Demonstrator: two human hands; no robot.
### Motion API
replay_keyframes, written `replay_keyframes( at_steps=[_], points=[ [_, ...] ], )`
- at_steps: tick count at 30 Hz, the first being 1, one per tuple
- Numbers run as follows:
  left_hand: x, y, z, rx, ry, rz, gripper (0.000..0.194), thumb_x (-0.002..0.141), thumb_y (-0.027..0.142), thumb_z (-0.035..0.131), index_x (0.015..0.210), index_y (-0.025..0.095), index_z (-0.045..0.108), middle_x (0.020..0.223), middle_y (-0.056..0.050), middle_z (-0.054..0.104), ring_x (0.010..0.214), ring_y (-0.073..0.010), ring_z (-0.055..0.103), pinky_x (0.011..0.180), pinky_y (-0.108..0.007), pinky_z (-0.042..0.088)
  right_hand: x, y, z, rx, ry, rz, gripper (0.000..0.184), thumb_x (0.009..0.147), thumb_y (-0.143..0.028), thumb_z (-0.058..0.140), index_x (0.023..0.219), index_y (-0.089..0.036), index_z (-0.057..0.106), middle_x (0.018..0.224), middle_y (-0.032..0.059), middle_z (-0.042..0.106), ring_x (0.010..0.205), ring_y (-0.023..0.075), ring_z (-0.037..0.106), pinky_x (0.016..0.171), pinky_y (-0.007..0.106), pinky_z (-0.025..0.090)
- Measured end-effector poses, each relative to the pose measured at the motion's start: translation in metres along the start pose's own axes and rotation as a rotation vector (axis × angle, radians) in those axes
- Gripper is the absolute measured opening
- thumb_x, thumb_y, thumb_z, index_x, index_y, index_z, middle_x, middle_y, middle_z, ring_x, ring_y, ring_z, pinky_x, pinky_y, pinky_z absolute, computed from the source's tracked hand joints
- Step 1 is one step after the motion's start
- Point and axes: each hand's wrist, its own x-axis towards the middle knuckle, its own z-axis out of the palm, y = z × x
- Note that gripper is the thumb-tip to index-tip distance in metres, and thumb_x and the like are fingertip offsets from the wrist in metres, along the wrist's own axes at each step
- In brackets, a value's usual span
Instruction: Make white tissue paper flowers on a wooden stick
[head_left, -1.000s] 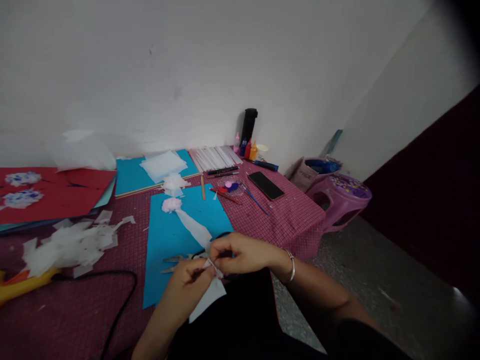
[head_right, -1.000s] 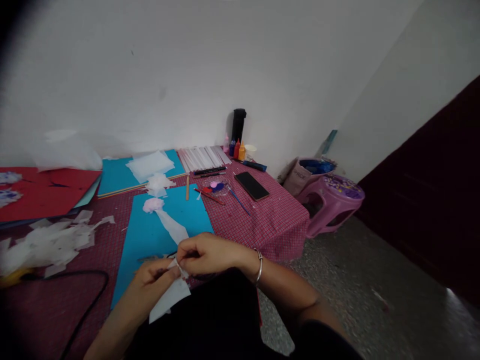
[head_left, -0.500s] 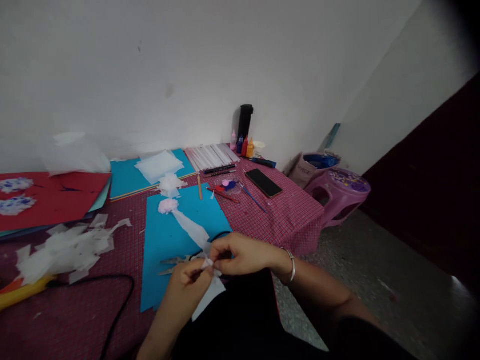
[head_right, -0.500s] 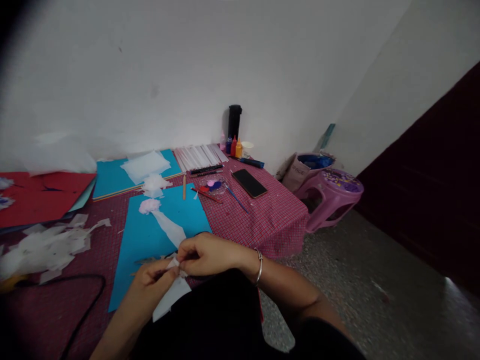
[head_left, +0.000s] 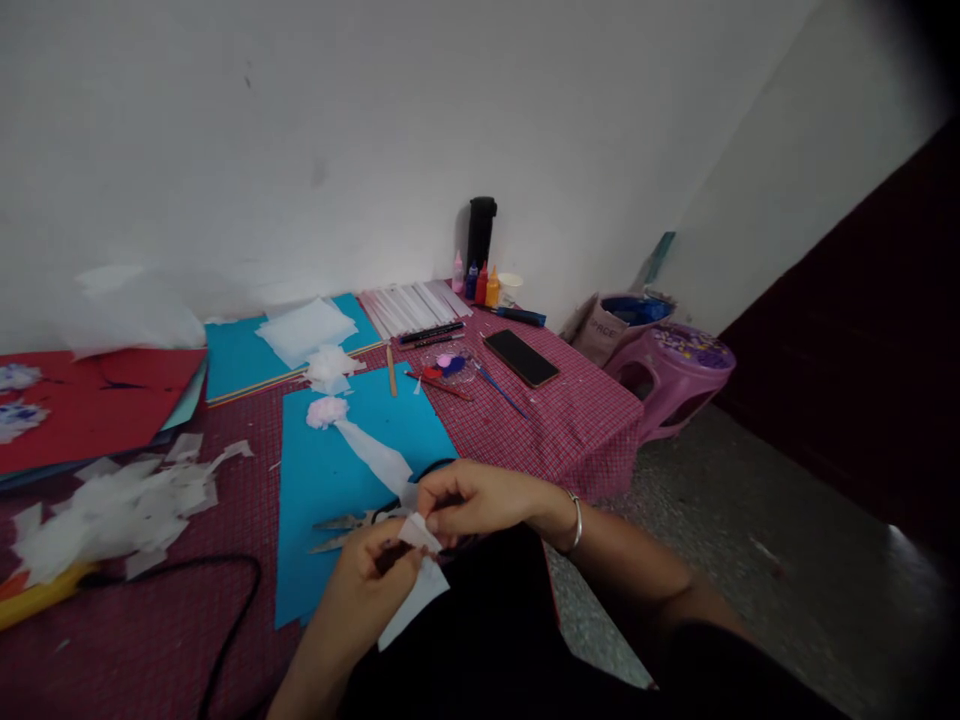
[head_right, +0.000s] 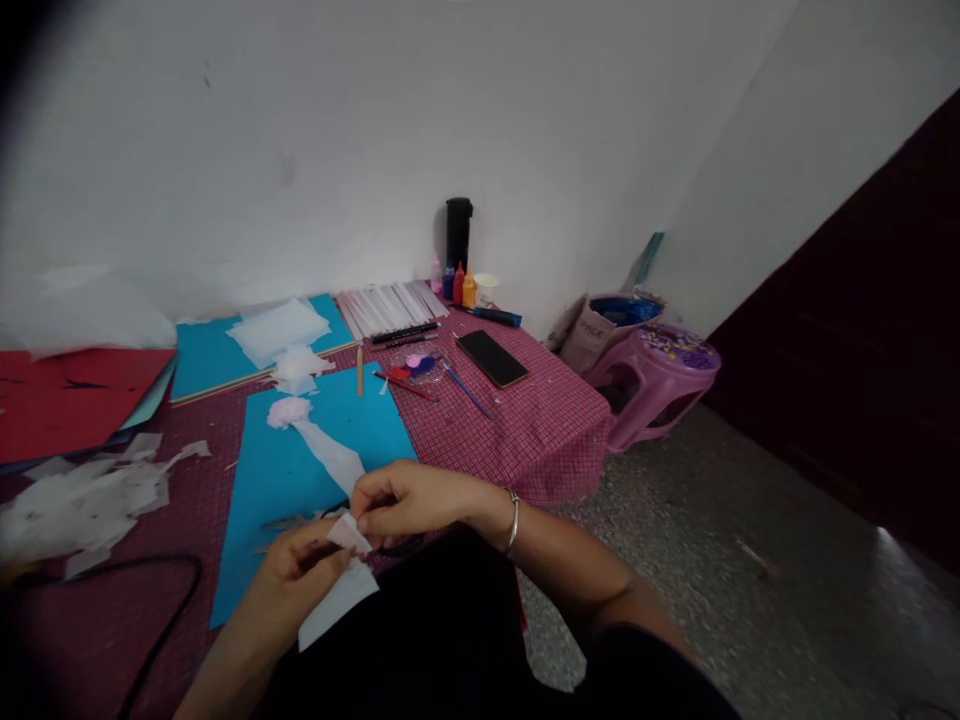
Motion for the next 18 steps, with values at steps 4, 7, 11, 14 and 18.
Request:
replay_keyframes(
  at_steps=[4,7,11,14,18],
  points=[
    [0.001,-0.010,0.000,-0.042,-0.001,-0.083,0.018,0.068,0.032,0.062,0.062,0.015,0.067,0.055,0.001,0.058,0.051,-0.0120,0.047,0.049,-0.021,0.035,-0.001,0.004,-0.002,-0.012,-0.035,-0.053,0.005,0.082,-0.009,0.050,0.080,-0.011,0.054,0.068,-0.0034,0.055,0.058,0.0033,0.052,0.055,0.015,0.042],
    [0.002,-0.016,0.001,-0.028,0.022,-0.115,0.026,0.071,0.035,0.059,0.054,0.016,0.061,0.046,0.004,0.047,0.045,-0.0094,0.038,0.044,-0.020,0.027,-0.001,0.009,-0.002,-0.112,-0.037,-0.098,0.006,0.078,-0.006,0.054,0.080,-0.011,0.056,0.068,-0.0043,0.054,0.058,0.0035,0.050,0.054,0.015,0.040],
    [0.004,-0.021,0.002,-0.008,0.003,-0.133,0.024,0.069,0.030,0.057,0.050,0.016,0.058,0.046,0.004,0.044,0.045,-0.0089,0.035,0.042,-0.020,0.023,0.002,0.014,-0.002,-0.072,-0.070,-0.106,0.005,0.076,-0.007,0.055,0.079,-0.011,0.056,0.068,-0.0041,0.055,0.058,0.0035,0.050,0.055,0.015,0.041],
    [0.004,-0.024,0.001,-0.065,-0.022,-0.156,0.021,0.068,0.028,0.055,0.052,0.015,0.062,0.048,0.004,0.045,0.045,-0.0084,0.035,0.043,-0.020,0.023,0.004,0.018,-0.003,0.110,-0.108,-0.071,0.003,0.078,-0.013,0.056,0.079,-0.011,0.056,0.068,-0.0029,0.056,0.056,0.0042,0.053,0.055,0.016,0.044],
    [0.001,-0.025,-0.002,-0.125,-0.030,-0.203,0.021,0.063,0.031,0.055,0.052,0.014,0.060,0.047,0.004,0.044,0.044,-0.0080,0.034,0.043,-0.019,0.024,0.005,0.021,-0.007,0.225,-0.108,-0.052,0.005,0.077,-0.015,0.057,0.077,-0.010,0.055,0.063,-0.0027,0.057,0.054,0.0047,0.054,0.053,0.016,0.043]
  ],
)
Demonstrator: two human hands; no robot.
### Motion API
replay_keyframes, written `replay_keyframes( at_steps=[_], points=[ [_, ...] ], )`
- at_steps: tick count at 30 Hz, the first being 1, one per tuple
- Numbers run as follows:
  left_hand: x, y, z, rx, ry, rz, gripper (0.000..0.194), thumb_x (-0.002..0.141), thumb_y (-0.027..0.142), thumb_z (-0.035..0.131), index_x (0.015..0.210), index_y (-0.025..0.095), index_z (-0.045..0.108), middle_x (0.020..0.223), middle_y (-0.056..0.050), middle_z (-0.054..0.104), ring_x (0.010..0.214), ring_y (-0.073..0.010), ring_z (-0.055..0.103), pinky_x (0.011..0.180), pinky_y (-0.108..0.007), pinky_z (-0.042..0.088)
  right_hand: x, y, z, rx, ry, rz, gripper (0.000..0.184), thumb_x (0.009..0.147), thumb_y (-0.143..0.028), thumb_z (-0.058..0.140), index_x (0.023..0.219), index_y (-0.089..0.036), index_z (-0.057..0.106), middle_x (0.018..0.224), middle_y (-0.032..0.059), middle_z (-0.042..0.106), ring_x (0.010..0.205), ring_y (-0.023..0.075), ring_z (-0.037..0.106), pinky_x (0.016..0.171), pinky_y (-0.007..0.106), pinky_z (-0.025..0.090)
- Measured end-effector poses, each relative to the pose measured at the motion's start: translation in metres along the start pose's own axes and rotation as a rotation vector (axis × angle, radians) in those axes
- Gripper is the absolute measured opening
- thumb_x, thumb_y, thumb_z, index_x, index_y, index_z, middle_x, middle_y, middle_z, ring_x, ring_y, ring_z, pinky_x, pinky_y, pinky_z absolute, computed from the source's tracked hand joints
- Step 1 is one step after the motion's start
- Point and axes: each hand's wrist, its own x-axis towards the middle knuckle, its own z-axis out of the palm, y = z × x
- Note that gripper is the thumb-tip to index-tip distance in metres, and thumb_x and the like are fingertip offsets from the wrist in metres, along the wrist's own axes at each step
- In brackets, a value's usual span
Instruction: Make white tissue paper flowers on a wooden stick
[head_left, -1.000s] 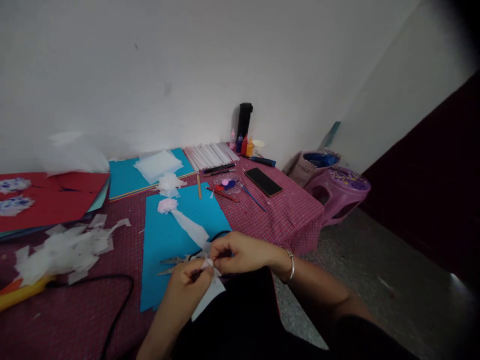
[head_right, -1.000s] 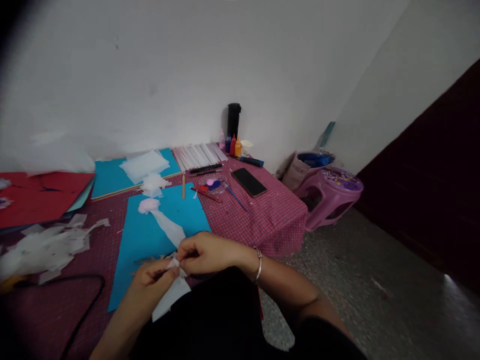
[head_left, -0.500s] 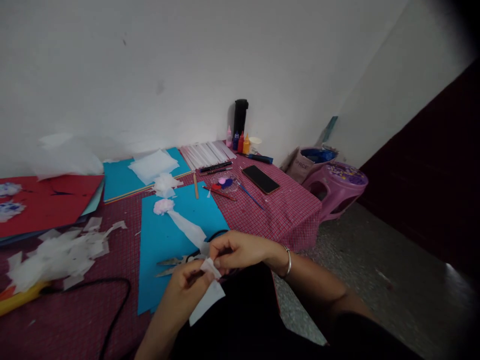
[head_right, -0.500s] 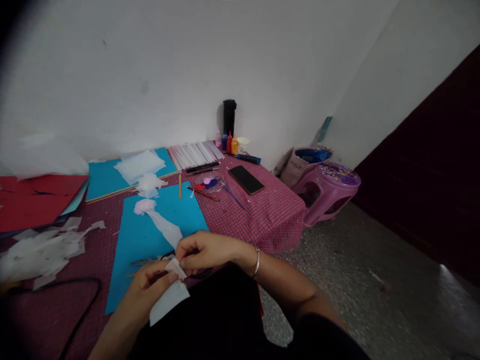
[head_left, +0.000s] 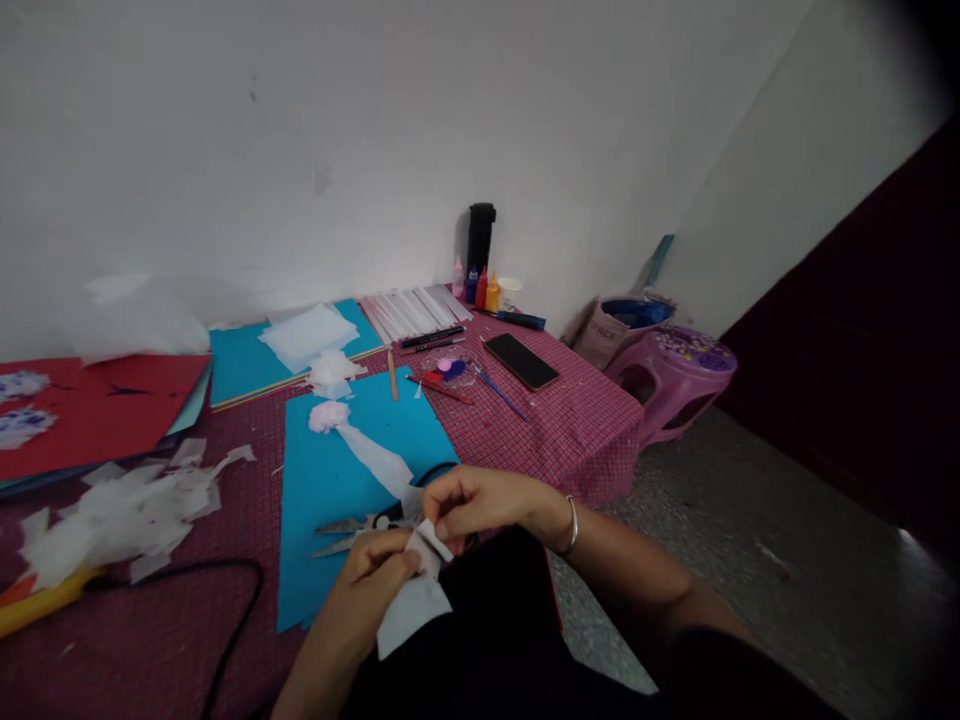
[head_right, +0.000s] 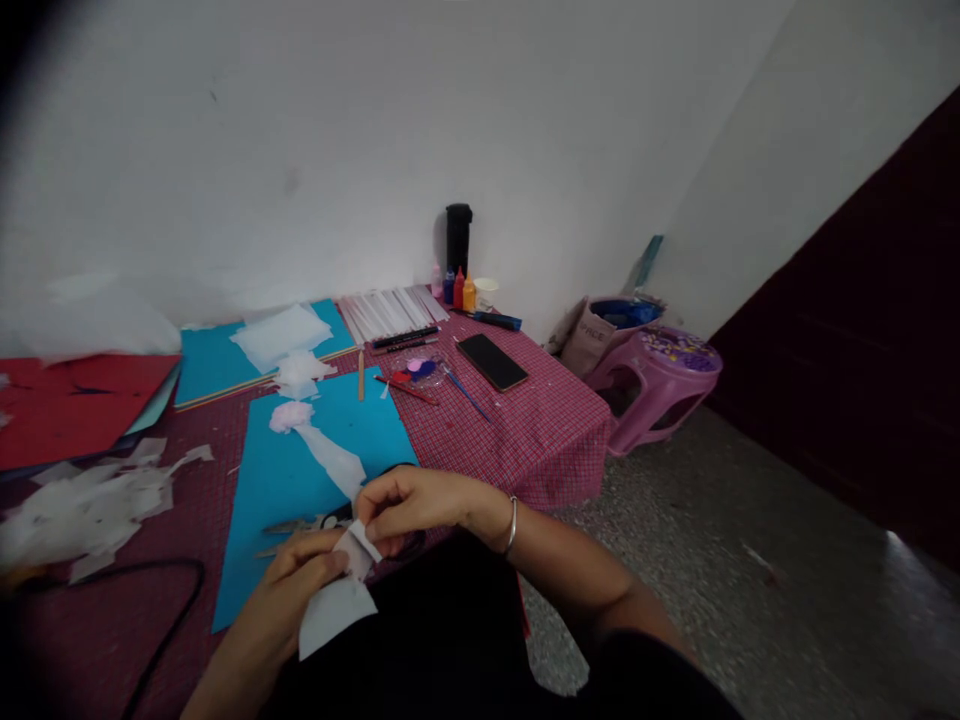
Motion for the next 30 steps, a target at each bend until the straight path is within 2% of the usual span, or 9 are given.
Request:
replay_keyframes(
  at_steps=[7,16,25,30],
  points=[
    [-0.006,0.012,0.001,0.105,-0.085,0.036,0.021,0.065,0.030,0.057,0.050,0.015,0.054,0.046,0.005,0.039,0.043,-0.0074,0.031,0.042,-0.020,0.021,-0.001,-0.001,0.005,-0.036,0.022,0.021,0.002,0.077,-0.009,0.054,0.078,-0.011,0.055,0.064,-0.0038,0.057,0.054,0.0034,0.053,0.053,0.015,0.043],
    [-0.001,0.009,0.004,0.125,-0.033,0.072,0.026,0.073,0.035,0.057,0.058,0.015,0.059,0.052,0.004,0.046,0.049,-0.0087,0.037,0.045,-0.019,0.026,-0.001,-0.001,0.010,-0.112,0.071,0.041,0.012,0.071,-0.003,0.054,0.079,-0.012,0.055,0.066,-0.0055,0.056,0.054,0.0024,0.051,0.052,0.014,0.041],
    [-0.002,0.017,0.009,0.179,0.002,0.102,0.023,0.069,0.032,0.058,0.054,0.014,0.061,0.052,0.002,0.049,0.051,-0.0107,0.040,0.047,-0.021,0.031,-0.002,-0.003,0.010,-0.234,0.085,0.064,0.013,0.073,-0.003,0.050,0.081,-0.012,0.055,0.065,-0.0059,0.053,0.052,0.0024,0.049,0.050,0.014,0.039],
    [-0.001,0.023,0.011,0.221,0.000,0.103,0.022,0.066,0.030,0.057,0.050,0.015,0.058,0.049,0.003,0.047,0.049,-0.0107,0.039,0.047,-0.021,0.030,-0.002,0.001,0.009,-0.246,0.103,0.040,0.014,0.069,-0.004,0.053,0.080,-0.011,0.057,0.064,-0.0055,0.054,0.052,0.0030,0.048,0.049,0.014,0.038]
  ],
)
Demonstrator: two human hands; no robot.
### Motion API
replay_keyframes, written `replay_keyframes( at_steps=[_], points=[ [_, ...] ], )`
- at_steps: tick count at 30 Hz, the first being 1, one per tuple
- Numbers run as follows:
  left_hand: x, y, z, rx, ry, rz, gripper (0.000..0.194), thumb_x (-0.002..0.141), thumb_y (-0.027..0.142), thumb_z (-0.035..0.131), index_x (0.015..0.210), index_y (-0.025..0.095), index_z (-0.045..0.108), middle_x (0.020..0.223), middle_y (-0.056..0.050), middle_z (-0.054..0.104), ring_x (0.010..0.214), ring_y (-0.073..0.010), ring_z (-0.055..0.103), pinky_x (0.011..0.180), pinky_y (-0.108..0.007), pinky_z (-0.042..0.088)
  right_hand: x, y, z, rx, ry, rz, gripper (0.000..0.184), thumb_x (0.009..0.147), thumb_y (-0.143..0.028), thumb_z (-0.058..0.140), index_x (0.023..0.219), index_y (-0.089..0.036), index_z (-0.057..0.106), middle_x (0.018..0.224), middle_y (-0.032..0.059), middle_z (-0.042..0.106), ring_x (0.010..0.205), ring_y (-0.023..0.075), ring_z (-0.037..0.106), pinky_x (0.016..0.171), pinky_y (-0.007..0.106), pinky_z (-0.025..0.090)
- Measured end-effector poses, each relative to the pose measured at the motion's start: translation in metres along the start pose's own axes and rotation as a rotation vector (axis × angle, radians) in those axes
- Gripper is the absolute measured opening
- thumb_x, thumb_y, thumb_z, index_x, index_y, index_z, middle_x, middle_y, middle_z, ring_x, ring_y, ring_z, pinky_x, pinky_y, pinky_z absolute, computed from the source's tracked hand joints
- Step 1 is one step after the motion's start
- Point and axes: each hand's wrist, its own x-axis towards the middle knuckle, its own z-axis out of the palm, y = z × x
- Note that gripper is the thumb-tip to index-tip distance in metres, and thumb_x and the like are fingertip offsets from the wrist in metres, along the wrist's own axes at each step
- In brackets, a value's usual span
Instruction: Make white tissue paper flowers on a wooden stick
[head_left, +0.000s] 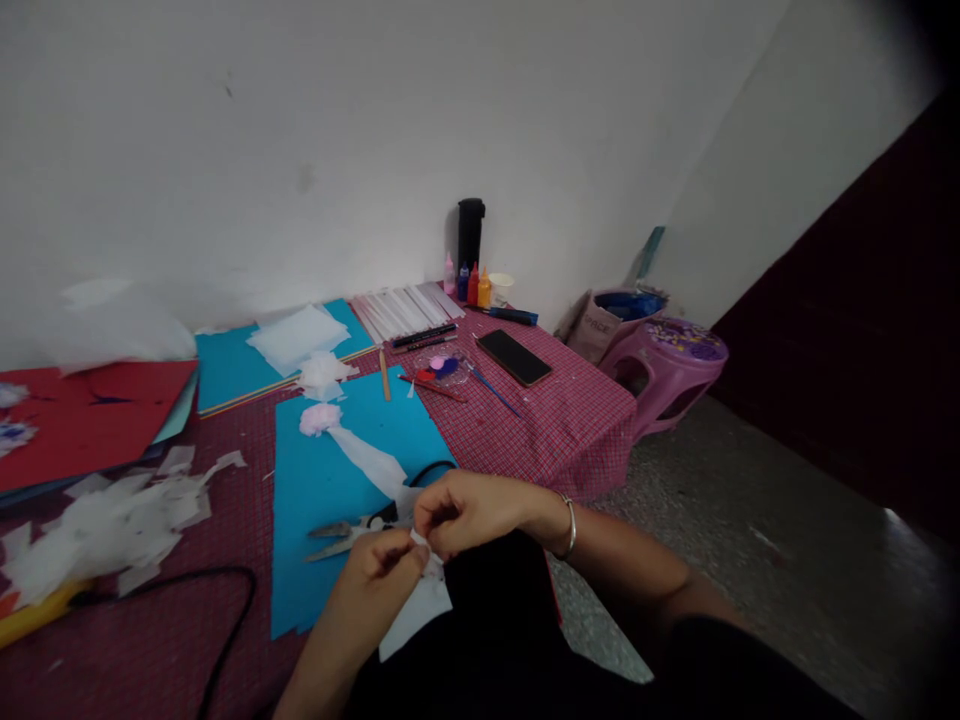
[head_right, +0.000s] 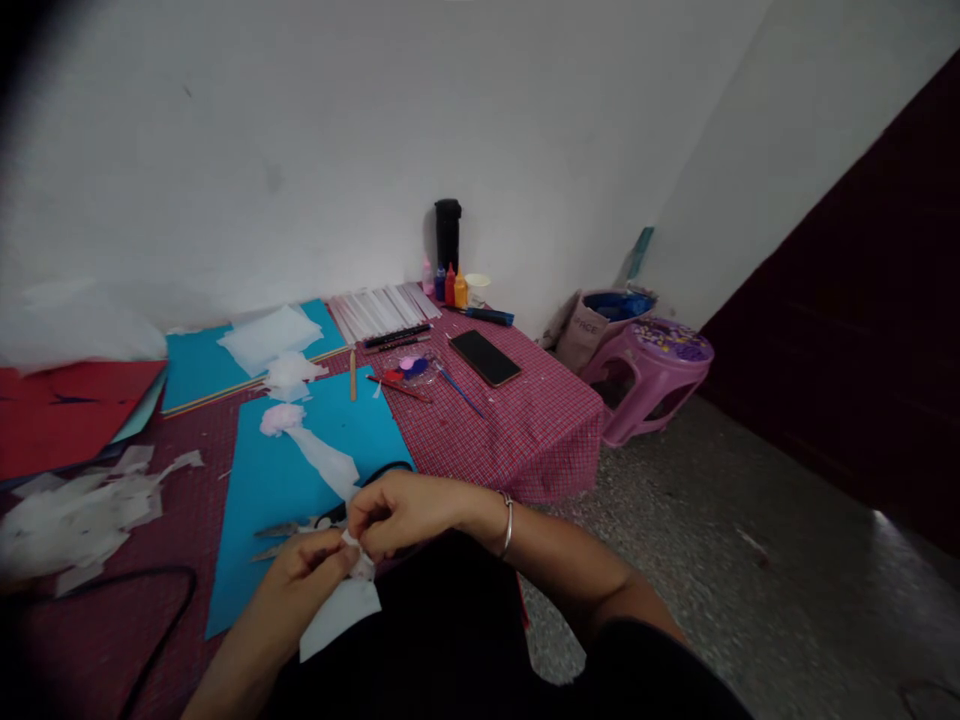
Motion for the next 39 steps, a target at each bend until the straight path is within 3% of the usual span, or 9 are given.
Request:
replay_keyframes(
  at_steps=[5,9,16,24,29,39],
  points=[
    [0.002,-0.002,0.000,-0.007,-0.025,-0.026,0.024,0.068,0.033,0.056,0.052,0.015,0.057,0.049,0.003,0.045,0.048,-0.0100,0.036,0.044,-0.021,0.027,0.000,-0.003,0.000,0.005,-0.033,0.037,0.015,0.071,-0.004,0.049,0.081,-0.012,0.056,0.066,-0.0045,0.056,0.056,0.0044,0.052,0.053,0.016,0.042],
    [0.002,-0.002,0.002,-0.025,-0.030,-0.036,0.026,0.067,0.035,0.057,0.049,0.016,0.055,0.047,0.004,0.041,0.046,-0.0095,0.033,0.044,-0.021,0.027,0.000,-0.003,0.000,-0.101,0.025,-0.016,0.011,0.068,-0.004,0.053,0.076,-0.012,0.056,0.061,-0.0064,0.051,0.052,0.0029,0.045,0.048,0.013,0.035],
    [-0.001,0.000,0.001,-0.018,-0.001,-0.015,0.024,0.067,0.032,0.057,0.051,0.015,0.059,0.049,0.002,0.048,0.048,-0.0109,0.038,0.047,-0.022,0.030,0.002,0.001,0.001,0.065,-0.034,0.045,0.017,0.070,-0.001,0.047,0.080,-0.012,0.055,0.064,-0.0053,0.055,0.054,0.0041,0.052,0.053,0.016,0.043],
    [-0.002,0.003,0.002,-0.024,0.007,-0.008,0.023,0.065,0.030,0.056,0.047,0.016,0.055,0.045,0.004,0.043,0.046,-0.0099,0.035,0.045,-0.021,0.029,0.001,0.000,0.002,0.024,0.009,0.022,0.013,0.067,-0.002,0.056,0.076,-0.011,0.057,0.063,-0.0064,0.054,0.052,0.0028,0.047,0.048,0.014,0.036],
    [-0.002,0.005,0.002,-0.032,0.027,-0.010,0.022,0.064,0.030,0.057,0.046,0.017,0.055,0.045,0.004,0.044,0.047,-0.0107,0.037,0.046,-0.022,0.030,0.004,0.005,0.002,0.072,-0.032,0.044,0.020,0.067,0.002,0.047,0.079,-0.012,0.056,0.062,-0.0064,0.055,0.053,0.0034,0.052,0.052,0.015,0.041],
    [-0.001,-0.012,-0.001,-0.014,-0.006,-0.004,0.021,0.069,0.026,0.052,0.052,0.016,0.059,0.050,0.003,0.048,0.050,-0.0116,0.040,0.049,-0.022,0.030,0.003,0.005,0.000,0.023,-0.025,0.038,0.010,0.073,-0.006,0.054,0.081,-0.012,0.057,0.065,-0.0049,0.055,0.054,0.0038,0.050,0.052,0.015,0.040]
  ],
)
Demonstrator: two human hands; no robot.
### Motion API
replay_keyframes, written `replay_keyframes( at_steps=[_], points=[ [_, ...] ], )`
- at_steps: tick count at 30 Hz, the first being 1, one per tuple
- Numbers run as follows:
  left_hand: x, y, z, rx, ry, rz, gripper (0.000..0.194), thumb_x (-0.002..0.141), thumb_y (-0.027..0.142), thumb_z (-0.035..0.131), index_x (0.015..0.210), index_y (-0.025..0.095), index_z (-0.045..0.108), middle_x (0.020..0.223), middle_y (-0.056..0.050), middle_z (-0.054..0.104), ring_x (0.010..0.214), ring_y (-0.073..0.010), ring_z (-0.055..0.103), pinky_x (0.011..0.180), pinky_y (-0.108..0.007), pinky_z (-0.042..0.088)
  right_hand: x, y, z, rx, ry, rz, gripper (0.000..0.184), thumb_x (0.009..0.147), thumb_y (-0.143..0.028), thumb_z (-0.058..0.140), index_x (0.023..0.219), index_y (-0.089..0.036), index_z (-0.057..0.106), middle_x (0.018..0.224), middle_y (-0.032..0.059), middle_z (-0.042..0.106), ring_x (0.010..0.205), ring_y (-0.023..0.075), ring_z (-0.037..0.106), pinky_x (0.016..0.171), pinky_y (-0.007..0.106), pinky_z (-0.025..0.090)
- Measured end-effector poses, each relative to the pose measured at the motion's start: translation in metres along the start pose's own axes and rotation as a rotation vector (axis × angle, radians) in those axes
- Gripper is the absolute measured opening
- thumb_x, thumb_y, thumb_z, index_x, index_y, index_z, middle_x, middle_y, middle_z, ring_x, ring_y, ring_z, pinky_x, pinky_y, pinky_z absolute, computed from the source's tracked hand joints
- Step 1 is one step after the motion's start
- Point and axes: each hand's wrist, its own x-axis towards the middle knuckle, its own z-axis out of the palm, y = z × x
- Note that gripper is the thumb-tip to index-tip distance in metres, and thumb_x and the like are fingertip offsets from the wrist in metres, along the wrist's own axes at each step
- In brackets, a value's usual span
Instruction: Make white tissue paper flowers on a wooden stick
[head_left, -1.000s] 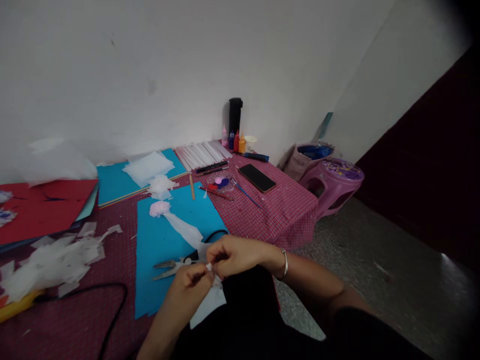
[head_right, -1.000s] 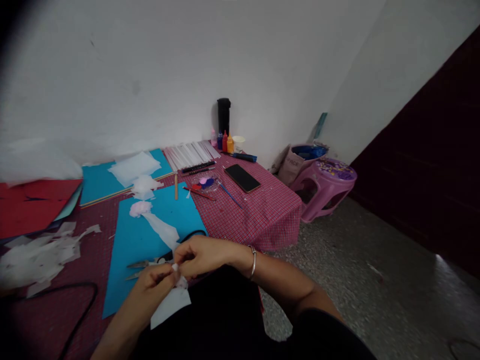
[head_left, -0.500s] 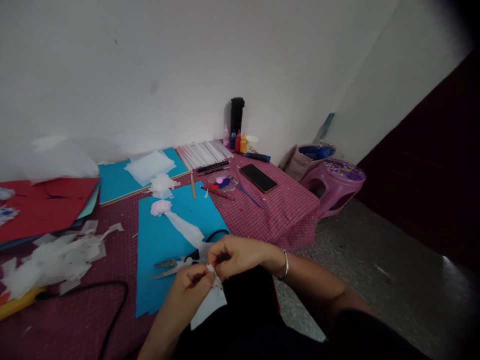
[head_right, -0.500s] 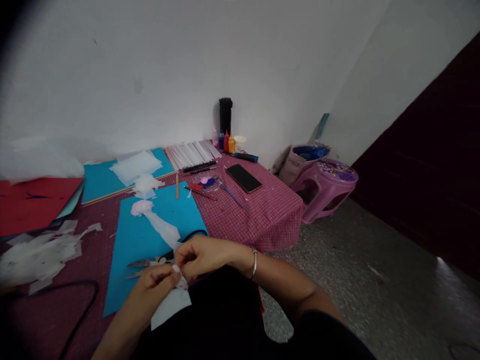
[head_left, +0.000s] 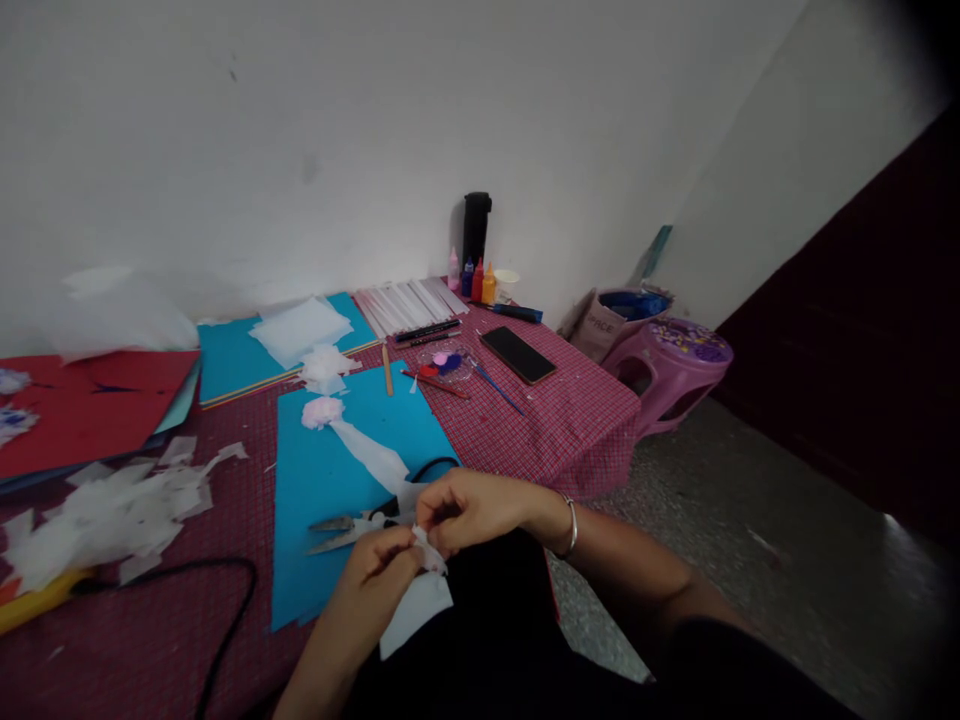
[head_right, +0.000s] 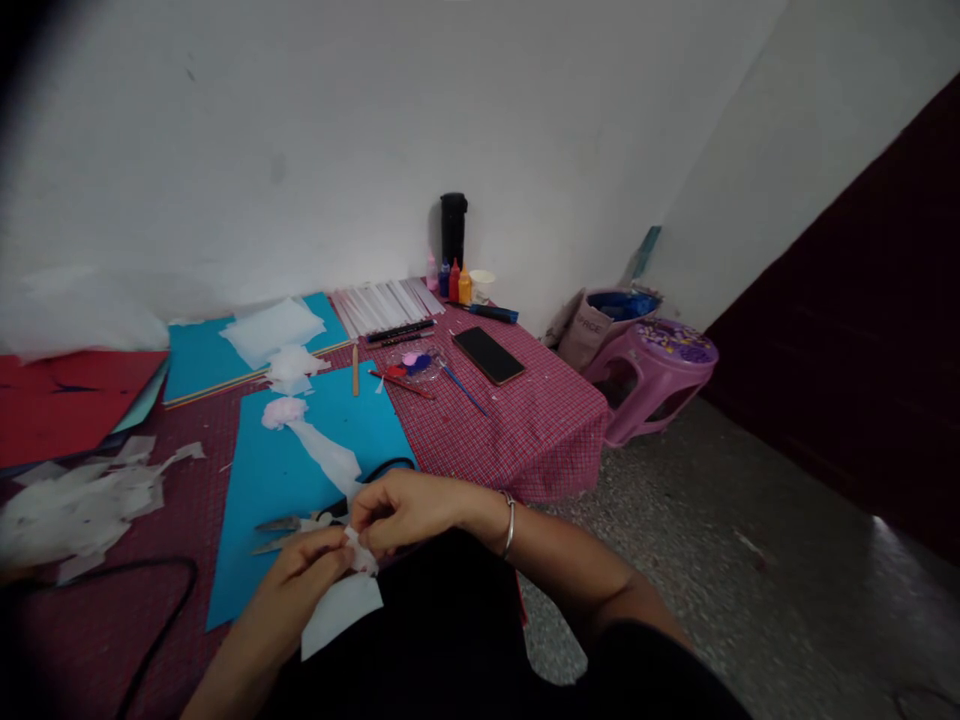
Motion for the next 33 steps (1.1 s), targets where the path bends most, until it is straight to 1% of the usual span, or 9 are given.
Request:
replay_keyframes(
  at_steps=[4,10,14,17,20,24,26,29,33],
  points=[
    [-0.0005,0.0003,0.0000,-0.013,-0.009,-0.001,0.021,0.069,0.030,0.056,0.053,0.016,0.061,0.051,0.002,0.051,0.051,-0.0125,0.043,0.050,-0.022,0.031,-0.0025,-0.0048,-0.0007,-0.046,-0.036,-0.022,0.014,0.073,-0.002,0.050,0.081,-0.012,0.055,0.065,-0.0050,0.055,0.056,0.0043,0.051,0.054,0.016,0.041],
    [0.0004,0.0022,0.0010,0.035,-0.017,0.031,0.022,0.072,0.028,0.055,0.056,0.016,0.064,0.055,0.001,0.058,0.055,-0.0140,0.048,0.053,-0.022,0.035,-0.0025,-0.0055,0.0002,-0.067,-0.022,0.019,0.013,0.076,-0.002,0.047,0.082,-0.012,0.054,0.065,-0.0053,0.052,0.055,0.0032,0.050,0.053,0.014,0.040],
    [0.0005,0.0005,0.0015,0.033,-0.009,0.018,0.023,0.072,0.027,0.054,0.052,0.016,0.061,0.051,0.001,0.053,0.052,-0.0130,0.045,0.050,-0.022,0.033,-0.0024,-0.0048,-0.0009,-0.101,-0.026,-0.017,0.013,0.074,-0.002,0.051,0.081,-0.012,0.054,0.064,-0.0063,0.051,0.054,0.0024,0.047,0.050,0.013,0.037],
    [0.0006,-0.0026,0.0014,-0.006,0.024,-0.003,0.022,0.070,0.025,0.055,0.050,0.017,0.058,0.048,0.003,0.049,0.048,-0.0112,0.040,0.047,-0.022,0.029,-0.0021,-0.0049,-0.0012,-0.051,-0.035,-0.040,0.011,0.074,-0.002,0.051,0.078,-0.012,0.052,0.062,-0.0067,0.050,0.053,0.0029,0.047,0.049,0.013,0.037],
    [0.0006,-0.0058,0.0007,-0.050,0.039,-0.009,0.019,0.068,0.023,0.056,0.050,0.017,0.060,0.050,0.003,0.052,0.049,-0.0109,0.041,0.047,-0.021,0.031,-0.0010,-0.0042,-0.0010,0.021,-0.042,-0.018,0.007,0.078,-0.006,0.050,0.076,-0.013,0.050,0.063,-0.0061,0.050,0.053,0.0033,0.048,0.050,0.014,0.039],
    [-0.0009,-0.0043,-0.0003,-0.132,-0.033,-0.041,0.013,0.069,0.025,0.059,0.063,0.016,0.067,0.055,0.001,0.058,0.050,-0.0117,0.045,0.047,-0.021,0.033,-0.0002,-0.0035,-0.0020,0.045,-0.041,-0.003,0.007,0.080,-0.011,0.053,0.075,-0.013,0.049,0.064,-0.0060,0.050,0.052,0.0032,0.048,0.049,0.014,0.040],
    [-0.0020,-0.0021,-0.0006,-0.143,-0.062,-0.052,0.013,0.068,0.026,0.061,0.066,0.016,0.068,0.057,0.000,0.059,0.049,-0.0116,0.046,0.047,-0.021,0.033,-0.0003,-0.0039,-0.0031,0.068,-0.063,0.002,0.006,0.082,-0.012,0.053,0.077,-0.013,0.050,0.064,-0.0056,0.051,0.052,0.0036,0.050,0.051,0.015,0.041],
    [-0.0026,-0.0013,-0.0004,-0.142,-0.043,-0.037,0.016,0.068,0.029,0.063,0.062,0.015,0.067,0.058,-0.001,0.060,0.050,-0.0110,0.045,0.047,-0.020,0.033,-0.0005,-0.0044,-0.0041,0.108,-0.100,0.013,0.005,0.084,-0.011,0.051,0.079,-0.012,0.052,0.064,-0.0047,0.053,0.054,0.0043,0.052,0.055,0.016,0.044],
    [-0.0014,-0.0035,0.0009,-0.131,-0.026,-0.017,0.022,0.069,0.034,0.063,0.058,0.015,0.065,0.055,0.000,0.056,0.050,-0.0109,0.043,0.047,-0.020,0.032,0.0004,-0.0025,-0.0032,0.095,-0.075,0.024,0.006,0.084,-0.009,0.052,0.078,-0.011,0.052,0.062,-0.0055,0.053,0.051,0.0033,0.051,0.053,0.015,0.043]
  ],
)
